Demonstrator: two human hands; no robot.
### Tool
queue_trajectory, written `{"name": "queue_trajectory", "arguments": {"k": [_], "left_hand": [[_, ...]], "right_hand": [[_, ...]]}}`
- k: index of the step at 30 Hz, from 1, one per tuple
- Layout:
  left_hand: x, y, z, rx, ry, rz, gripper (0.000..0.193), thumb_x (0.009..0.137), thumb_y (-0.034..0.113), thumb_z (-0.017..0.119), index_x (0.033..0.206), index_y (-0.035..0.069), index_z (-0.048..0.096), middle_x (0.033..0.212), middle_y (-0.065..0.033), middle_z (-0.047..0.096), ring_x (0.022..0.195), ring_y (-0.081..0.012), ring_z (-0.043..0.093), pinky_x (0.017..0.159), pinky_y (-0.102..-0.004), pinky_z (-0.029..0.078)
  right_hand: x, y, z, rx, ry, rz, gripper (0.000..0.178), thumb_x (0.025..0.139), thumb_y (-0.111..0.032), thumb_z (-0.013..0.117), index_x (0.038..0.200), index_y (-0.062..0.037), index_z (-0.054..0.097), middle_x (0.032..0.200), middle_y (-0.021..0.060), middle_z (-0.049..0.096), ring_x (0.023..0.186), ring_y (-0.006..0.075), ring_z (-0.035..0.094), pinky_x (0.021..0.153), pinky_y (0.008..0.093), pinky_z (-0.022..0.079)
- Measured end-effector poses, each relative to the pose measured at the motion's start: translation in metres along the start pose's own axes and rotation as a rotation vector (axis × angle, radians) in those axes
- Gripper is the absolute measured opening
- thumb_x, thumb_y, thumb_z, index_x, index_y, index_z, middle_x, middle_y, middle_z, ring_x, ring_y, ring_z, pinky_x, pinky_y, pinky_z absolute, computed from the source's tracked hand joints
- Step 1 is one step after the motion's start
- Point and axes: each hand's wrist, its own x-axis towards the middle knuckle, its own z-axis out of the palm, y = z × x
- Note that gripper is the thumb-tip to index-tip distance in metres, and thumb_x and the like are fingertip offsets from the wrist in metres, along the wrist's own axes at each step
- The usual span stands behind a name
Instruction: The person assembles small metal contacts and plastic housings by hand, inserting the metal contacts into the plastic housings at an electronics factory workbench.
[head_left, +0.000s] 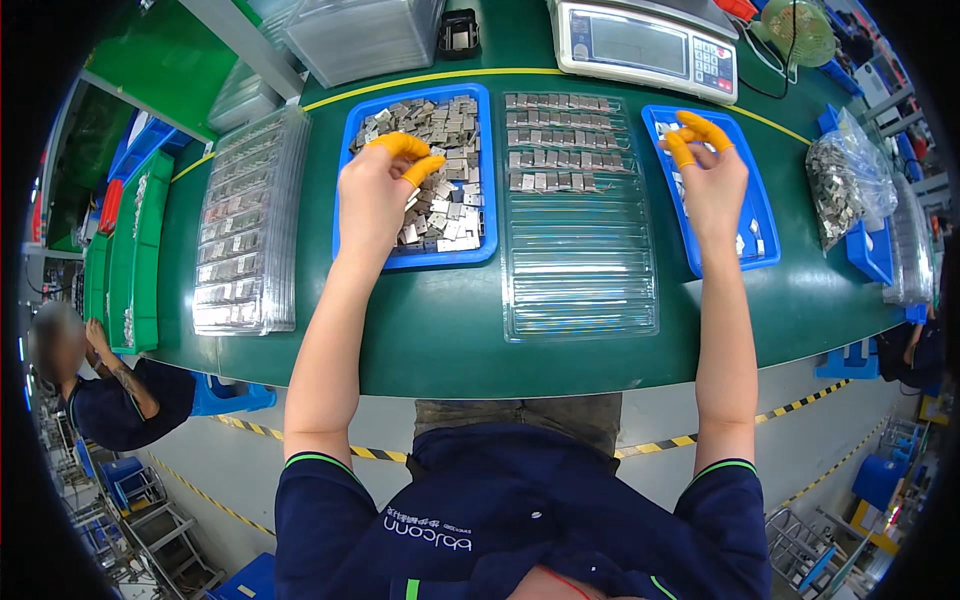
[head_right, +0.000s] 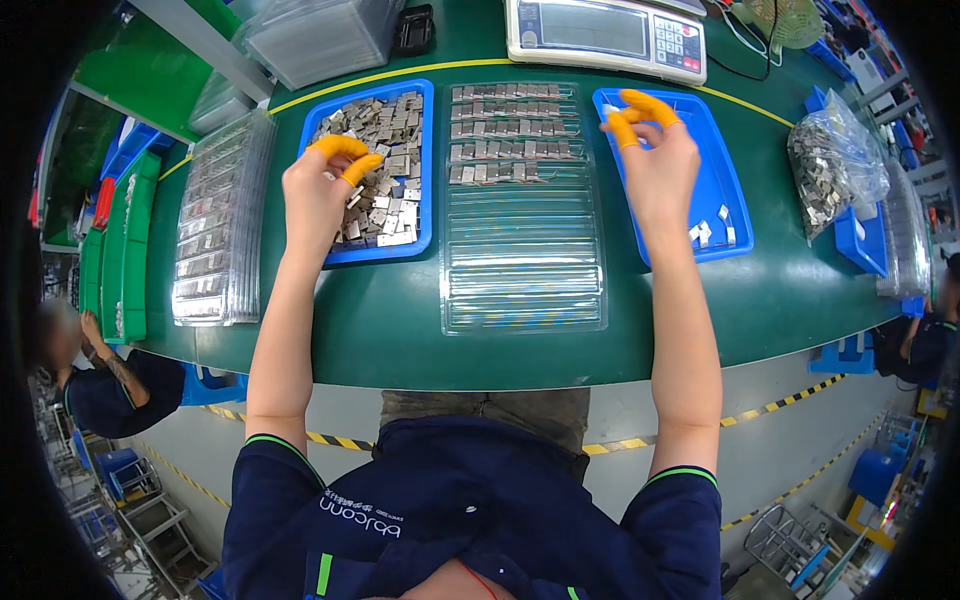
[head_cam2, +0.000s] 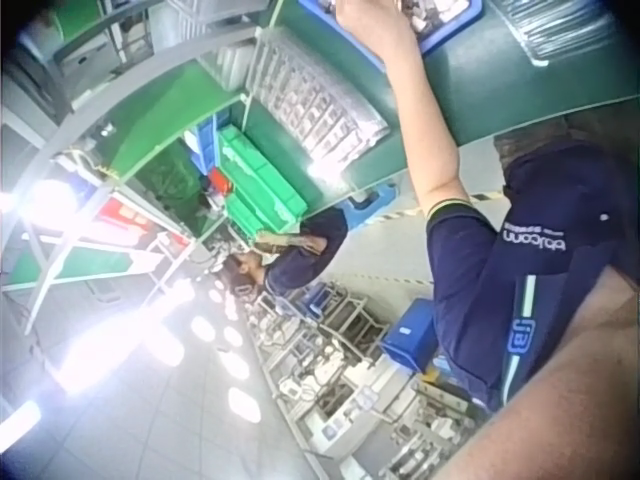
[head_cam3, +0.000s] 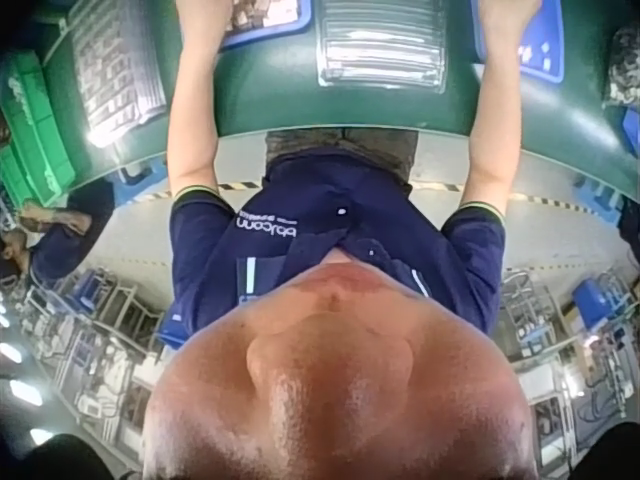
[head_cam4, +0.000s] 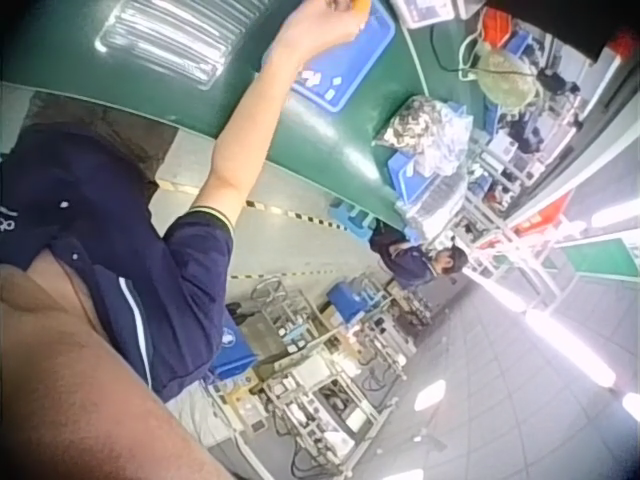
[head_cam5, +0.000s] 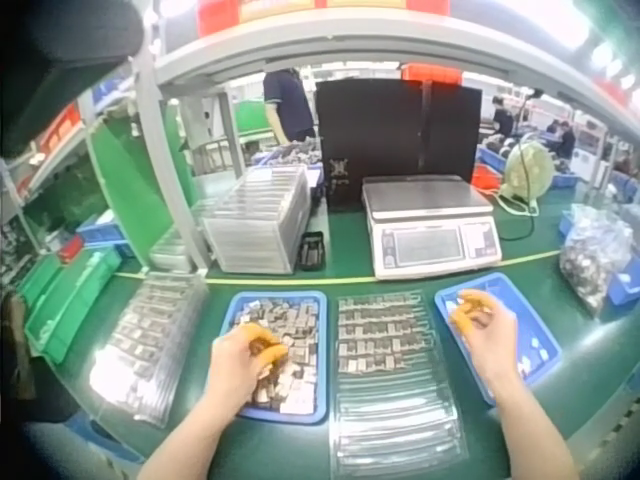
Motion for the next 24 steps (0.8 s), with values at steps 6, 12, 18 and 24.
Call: {"name": "queue_trajectory", "arguments": {"k": [6, 12, 18, 24], "left_hand": [[-0.016, 0.03, 0.012, -0.94, -0.23, -0.414, 0.022, 0.08, -0.002, 0.063, 0.1, -0.009, 0.061, 0.095, -0.0143, 0.065, 0.08, -0.0188, 0.066, 0.071, -0.0251, 0.053], [-0.025, 0.041, 0.016, -1.059, -0.387, -0.529, 0.031, 0.08, 0.0, 0.063, 0.109, -0.008, 0.057, 0.101, -0.0152, 0.063, 0.09, -0.0238, 0.065, 0.077, -0.0258, 0.054], [-0.029, 0.038, 0.018, -1.028, -0.441, -0.473, 0.027, 0.083, -0.003, 0.059, 0.109, -0.008, 0.057, 0.101, -0.0157, 0.064, 0.089, -0.0228, 0.065, 0.08, -0.0265, 0.053], [-0.028, 0.045, 0.013, -1.045, -0.51, -0.56, 0.027, 0.079, -0.004, 0.063, 0.106, -0.008, 0.06, 0.099, -0.0153, 0.065, 0.089, -0.0209, 0.065, 0.081, -0.0265, 0.052]], "right_hand": [[-0.045, -0.041, 0.037, 0.468, -0.391, 0.161, 0.019, 0.081, -0.003, 0.064, 0.099, 0.0029, 0.063, 0.092, 0.0084, 0.067, 0.084, 0.0144, 0.065, 0.075, 0.022, 0.048], [-0.066, -0.05, 0.045, 0.742, -0.478, 0.295, 0.02, 0.08, 0.001, 0.064, 0.1, 0.0039, 0.062, 0.095, 0.0098, 0.066, 0.087, 0.0189, 0.066, 0.079, 0.0246, 0.05], [-0.068, -0.047, 0.045, 0.591, -0.461, 0.179, 0.021, 0.079, 0.001, 0.065, 0.1, 0.0055, 0.063, 0.098, 0.0109, 0.065, 0.085, 0.0192, 0.065, 0.081, 0.0273, 0.05], [-0.071, -0.048, 0.046, 0.423, -0.507, 0.035, 0.019, 0.077, 0.004, 0.066, 0.095, 0.0064, 0.065, 0.095, 0.0105, 0.064, 0.083, 0.0182, 0.064, 0.078, 0.0271, 0.051]]}}
